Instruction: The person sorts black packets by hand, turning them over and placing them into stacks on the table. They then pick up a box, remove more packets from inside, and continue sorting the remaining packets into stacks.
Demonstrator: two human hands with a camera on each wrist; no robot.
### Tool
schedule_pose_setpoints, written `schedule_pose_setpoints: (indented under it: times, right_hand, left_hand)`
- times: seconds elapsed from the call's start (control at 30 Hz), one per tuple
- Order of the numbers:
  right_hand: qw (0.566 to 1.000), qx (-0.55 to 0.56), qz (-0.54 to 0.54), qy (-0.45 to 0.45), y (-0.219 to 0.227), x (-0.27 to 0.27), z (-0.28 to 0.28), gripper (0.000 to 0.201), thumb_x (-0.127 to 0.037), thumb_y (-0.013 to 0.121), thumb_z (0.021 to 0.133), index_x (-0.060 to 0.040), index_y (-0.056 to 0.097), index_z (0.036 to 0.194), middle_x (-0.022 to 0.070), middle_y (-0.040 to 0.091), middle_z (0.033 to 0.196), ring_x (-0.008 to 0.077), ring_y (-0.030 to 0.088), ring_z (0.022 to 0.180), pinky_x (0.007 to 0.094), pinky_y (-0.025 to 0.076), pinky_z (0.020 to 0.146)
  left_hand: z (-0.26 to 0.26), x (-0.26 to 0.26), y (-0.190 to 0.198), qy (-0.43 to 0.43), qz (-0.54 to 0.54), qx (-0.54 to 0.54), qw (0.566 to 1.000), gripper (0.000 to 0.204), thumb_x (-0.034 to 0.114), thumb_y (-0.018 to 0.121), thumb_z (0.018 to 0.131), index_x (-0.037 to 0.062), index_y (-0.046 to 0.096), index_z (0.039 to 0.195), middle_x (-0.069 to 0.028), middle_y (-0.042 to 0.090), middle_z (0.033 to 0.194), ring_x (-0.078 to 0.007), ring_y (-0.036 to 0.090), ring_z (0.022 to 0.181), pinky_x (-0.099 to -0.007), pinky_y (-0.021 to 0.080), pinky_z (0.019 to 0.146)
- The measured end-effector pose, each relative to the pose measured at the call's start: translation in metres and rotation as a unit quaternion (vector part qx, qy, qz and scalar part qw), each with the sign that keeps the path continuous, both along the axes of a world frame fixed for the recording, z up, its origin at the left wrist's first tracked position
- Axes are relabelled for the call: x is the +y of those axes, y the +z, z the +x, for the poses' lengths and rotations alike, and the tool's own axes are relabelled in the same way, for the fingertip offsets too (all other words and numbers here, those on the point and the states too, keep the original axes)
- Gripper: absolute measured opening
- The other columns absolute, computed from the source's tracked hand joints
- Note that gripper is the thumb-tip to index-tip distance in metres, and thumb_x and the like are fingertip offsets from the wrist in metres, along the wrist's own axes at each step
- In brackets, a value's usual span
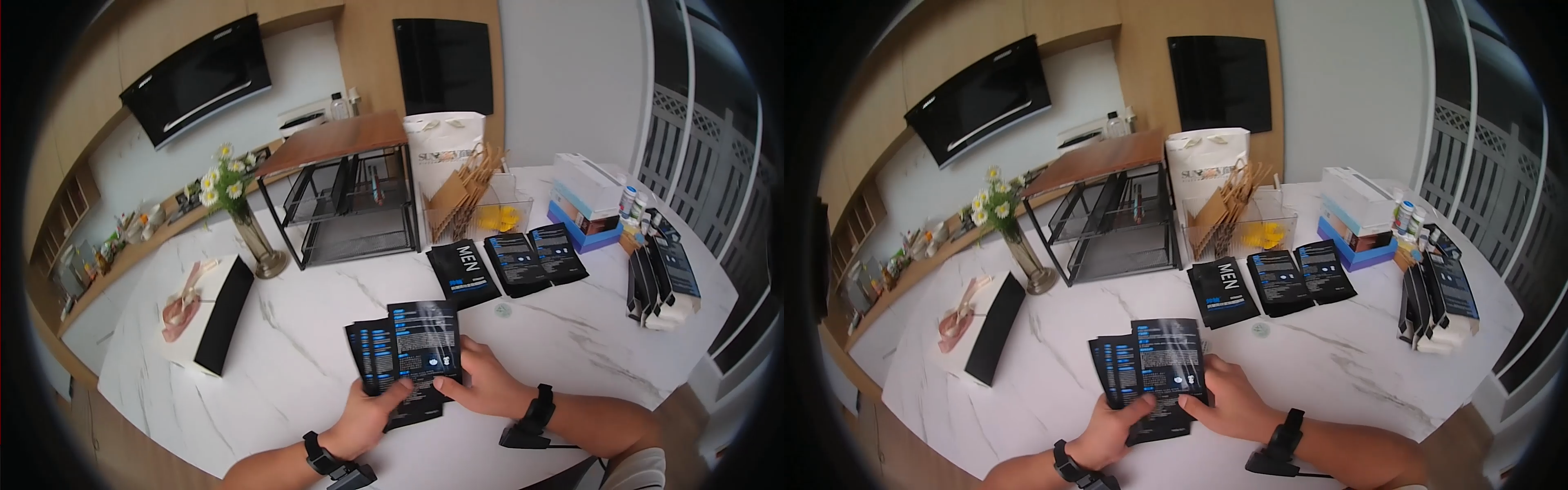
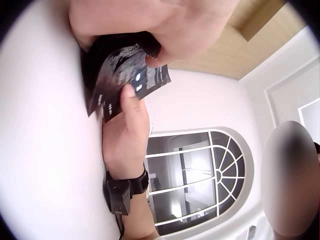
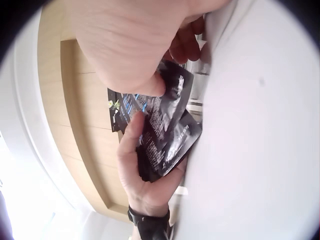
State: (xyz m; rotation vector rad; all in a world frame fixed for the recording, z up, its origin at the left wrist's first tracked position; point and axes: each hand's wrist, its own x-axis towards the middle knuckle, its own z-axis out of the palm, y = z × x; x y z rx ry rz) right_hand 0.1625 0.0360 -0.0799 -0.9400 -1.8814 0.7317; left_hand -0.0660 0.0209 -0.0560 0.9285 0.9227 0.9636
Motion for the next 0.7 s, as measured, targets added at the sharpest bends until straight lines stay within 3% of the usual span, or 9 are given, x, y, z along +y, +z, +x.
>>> schedule_pose_setpoints:
  times: [0.07, 0.13, 0.2, 0.23, 0.27, 0.37, 0.47, 0.63, 0.7]
  right_hand:
    - [0.998, -0.053, -0.005, -0.043, 0.004, -0.003, 0.0, 0.034, -0.022, 0.075, 0.089, 0.004, 0.069, 0.11, 0.0202, 0.062, 0.121, 0.0345, 0.065, 0.1, 0.0427, 0.054, 0.085]
    - [0.995, -0.074, 0.037, -0.063, -0.003, -0.004, 0.0, 0.032, -0.022, 0.076, 0.087, 0.0051, 0.07, 0.102, 0.0187, 0.062, 0.124, 0.0363, 0.063, 0.105, 0.0453, 0.051, 0.092]
    - [0.974, -0.175, 0.113, -0.085, -0.008, -0.004, -0.002, 0.033, -0.026, 0.078, 0.086, 0.005, 0.071, 0.096, 0.0182, 0.06, 0.128, 0.0364, 0.059, 0.114, 0.047, 0.046, 0.099]
    - [0.978, -0.175, 0.079, -0.082, -0.008, -0.005, -0.002, 0.037, -0.03, 0.08, 0.085, 0.0031, 0.069, 0.099, 0.0184, 0.059, 0.128, 0.0371, 0.054, 0.122, 0.0483, 0.04, 0.105]
    - [0.979, -0.167, 0.082, -0.086, -0.008, -0.005, -0.004, 0.037, -0.03, 0.08, 0.085, 0.0031, 0.069, 0.099, 0.0184, 0.059, 0.128, 0.0371, 0.054, 0.122, 0.0483, 0.04, 0.105]
    - [0.983, -0.097, 0.057, -0.143, -0.007, -0.005, -0.005, 0.054, -0.03, 0.08, 0.084, 0.0009, 0.058, 0.123, 0.0181, 0.058, 0.126, 0.037, 0.053, 0.123, 0.0467, 0.04, 0.105]
    - [0.974, -0.092, 0.11, -0.175, -0.003, -0.011, -0.003, 0.057, -0.028, 0.079, 0.085, -0.0011, 0.055, 0.129, 0.0168, 0.058, 0.127, 0.0367, 0.052, 0.123, 0.0475, 0.04, 0.105]
    - [0.977, -0.17, 0.115, -0.054, -0.005, -0.022, -0.007, 0.035, -0.037, 0.069, 0.094, -0.0045, 0.075, 0.107, 0.0082, 0.067, 0.129, 0.03, 0.05, 0.131, 0.0476, 0.035, 0.11]
    - [0.978, -0.168, 0.11, -0.05, -0.001, -0.027, -0.01, 0.037, -0.037, 0.068, 0.095, -0.0039, 0.074, 0.108, 0.0084, 0.068, 0.127, 0.0302, 0.05, 0.13, 0.0472, 0.035, 0.11]
  left_hand:
    - [-0.01, 0.009, 0.002, 0.1, 0.005, -0.019, 0.995, 0.026, 0.018, 0.066, 0.1, 0.0015, 0.065, 0.119, -0.0063, 0.072, 0.108, -0.0184, 0.071, 0.096, -0.0352, 0.057, 0.089]
    - [-0.032, 0.033, 0.006, 0.149, -0.004, -0.105, 0.983, 0.028, 0.025, 0.058, 0.102, 0.005, 0.063, 0.121, -0.0103, 0.072, 0.113, -0.0253, 0.072, 0.104, -0.042, 0.059, 0.092]
    - [-0.044, 0.042, 0.022, 0.204, 0.029, -0.118, 0.971, 0.029, 0.024, 0.059, 0.101, 0.0033, 0.064, 0.12, -0.0099, 0.073, 0.107, -0.0248, 0.074, 0.093, -0.0402, 0.061, 0.087]
    - [-0.048, 0.044, 0.024, 0.221, 0.036, -0.109, 0.968, 0.028, 0.018, 0.058, 0.1, 0.0021, 0.061, 0.123, -0.0108, 0.072, 0.109, -0.026, 0.073, 0.095, -0.0417, 0.061, 0.087]
    - [-0.049, 0.041, 0.027, 0.218, 0.041, -0.102, 0.97, 0.028, 0.018, 0.058, 0.1, 0.0021, 0.061, 0.123, -0.0108, 0.072, 0.109, -0.026, 0.073, 0.095, -0.0417, 0.061, 0.087]
    - [-0.041, 0.023, 0.034, 0.224, 0.055, -0.056, 0.972, 0.027, 0.008, 0.057, 0.1, 0.0001, 0.059, 0.125, -0.012, 0.07, 0.117, -0.0282, 0.071, 0.102, -0.044, 0.061, 0.088]
    - [-0.04, 0.008, 0.036, 0.204, 0.015, -0.033, 0.978, 0.026, 0.008, 0.057, 0.1, 0.0001, 0.06, 0.125, -0.0121, 0.07, 0.116, -0.0277, 0.071, 0.101, -0.0435, 0.061, 0.088]
    - [-0.025, 0.007, 0.032, 0.161, 0.008, -0.053, 0.985, 0.023, 0.007, 0.06, 0.099, -0.0024, 0.063, 0.12, -0.0123, 0.071, 0.111, -0.0258, 0.073, 0.095, -0.0407, 0.062, 0.084]
    - [-0.015, 0.007, 0.029, 0.125, 0.015, -0.055, 0.99, 0.023, 0.008, 0.062, 0.1, -0.0017, 0.063, 0.121, -0.0119, 0.071, 0.112, -0.025, 0.072, 0.097, -0.0402, 0.061, 0.086]
